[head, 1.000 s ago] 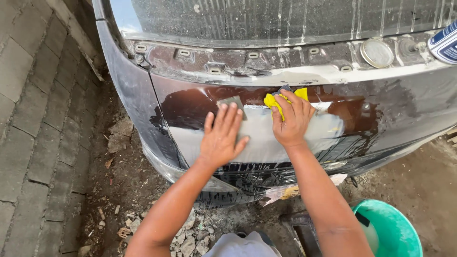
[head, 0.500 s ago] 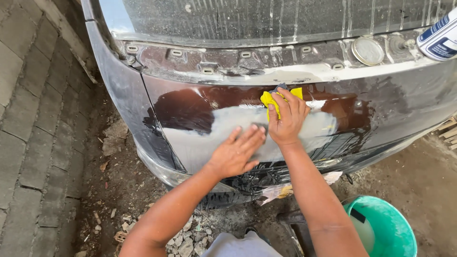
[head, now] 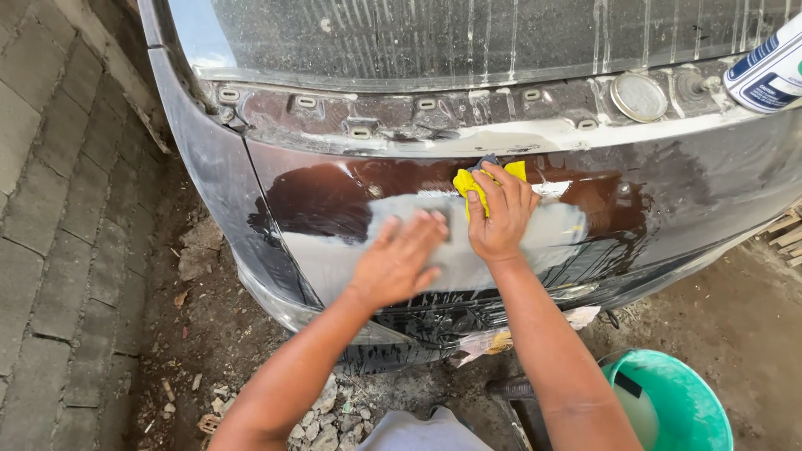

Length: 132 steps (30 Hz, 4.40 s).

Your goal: Sanding the surface of a car hood using sandpaper and water to prepare it for painting.

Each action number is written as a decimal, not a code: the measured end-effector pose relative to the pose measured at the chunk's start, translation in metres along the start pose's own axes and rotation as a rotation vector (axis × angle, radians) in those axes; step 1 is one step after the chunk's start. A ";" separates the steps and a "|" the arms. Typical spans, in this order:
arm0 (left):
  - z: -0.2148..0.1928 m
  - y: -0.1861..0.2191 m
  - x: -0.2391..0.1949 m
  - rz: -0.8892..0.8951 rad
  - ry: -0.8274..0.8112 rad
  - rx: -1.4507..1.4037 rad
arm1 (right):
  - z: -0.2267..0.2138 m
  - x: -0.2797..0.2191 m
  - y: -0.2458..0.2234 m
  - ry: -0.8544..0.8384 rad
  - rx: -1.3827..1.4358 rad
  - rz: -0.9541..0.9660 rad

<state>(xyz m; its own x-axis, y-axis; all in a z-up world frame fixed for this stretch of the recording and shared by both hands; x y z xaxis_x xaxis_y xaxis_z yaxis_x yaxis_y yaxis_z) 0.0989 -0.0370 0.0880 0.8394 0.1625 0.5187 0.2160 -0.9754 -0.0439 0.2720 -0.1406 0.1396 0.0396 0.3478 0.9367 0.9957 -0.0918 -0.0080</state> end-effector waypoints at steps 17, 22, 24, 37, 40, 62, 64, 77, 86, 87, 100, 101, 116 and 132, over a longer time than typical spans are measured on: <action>0.001 -0.036 -0.068 -0.607 0.341 -0.003 | 0.042 -0.001 -0.056 -0.120 -0.041 0.008; 0.020 -0.036 -0.082 -0.674 0.402 -0.035 | 0.071 0.009 -0.109 -0.449 0.008 -0.188; 0.023 -0.035 -0.081 -0.676 0.412 -0.048 | 0.059 0.010 -0.112 -0.339 0.079 -0.369; 0.023 0.028 -0.014 -0.479 0.254 -0.103 | -0.040 -0.047 0.052 0.086 -0.142 0.263; 0.021 0.048 0.026 -0.367 0.217 -0.114 | -0.048 -0.040 0.057 0.118 0.116 0.388; -0.009 0.042 0.000 -0.563 0.660 -1.051 | -0.020 -0.034 -0.074 -0.205 1.502 0.905; -0.012 0.023 -0.003 -0.630 0.692 -1.051 | -0.024 -0.034 -0.065 -0.282 1.254 0.658; -0.046 -0.011 0.045 -0.240 0.367 -0.130 | -0.022 -0.108 0.036 -0.627 -0.135 0.107; -0.046 0.000 0.068 -0.162 0.318 -0.137 | 0.000 -0.044 -0.049 -1.092 -0.038 0.159; -0.047 -0.001 0.067 -0.157 0.321 -0.140 | 0.009 -0.057 -0.047 -1.076 0.063 0.044; -0.037 0.004 0.070 -0.201 0.362 -0.145 | -0.007 -0.086 0.008 -0.752 -0.087 -0.011; -0.039 0.004 0.069 -0.196 0.355 -0.146 | -0.020 -0.089 0.033 -0.624 -0.141 0.115; -0.038 0.016 0.081 -0.169 0.329 -0.175 | -0.030 -0.121 0.059 -0.470 -0.164 0.278; -0.018 0.037 0.087 -0.231 0.429 -0.058 | -0.058 -0.149 0.106 -0.284 -0.195 0.203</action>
<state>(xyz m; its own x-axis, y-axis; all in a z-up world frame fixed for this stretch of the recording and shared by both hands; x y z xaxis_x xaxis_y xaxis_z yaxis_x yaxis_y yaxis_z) 0.1712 -0.0612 0.1472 0.4893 0.3115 0.8146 0.3342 -0.9297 0.1548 0.3668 -0.2568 0.0195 0.2823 0.5462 0.7887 0.9321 -0.3507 -0.0907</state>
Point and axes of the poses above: each hand's wrist, its own x-axis towards the middle knuckle, its own z-axis out of the palm, y = z × x, the point moved 2 cm from there along x, towards the middle knuckle, and after that the axes turned 8 degrees about -z, right-handed, at the moved point
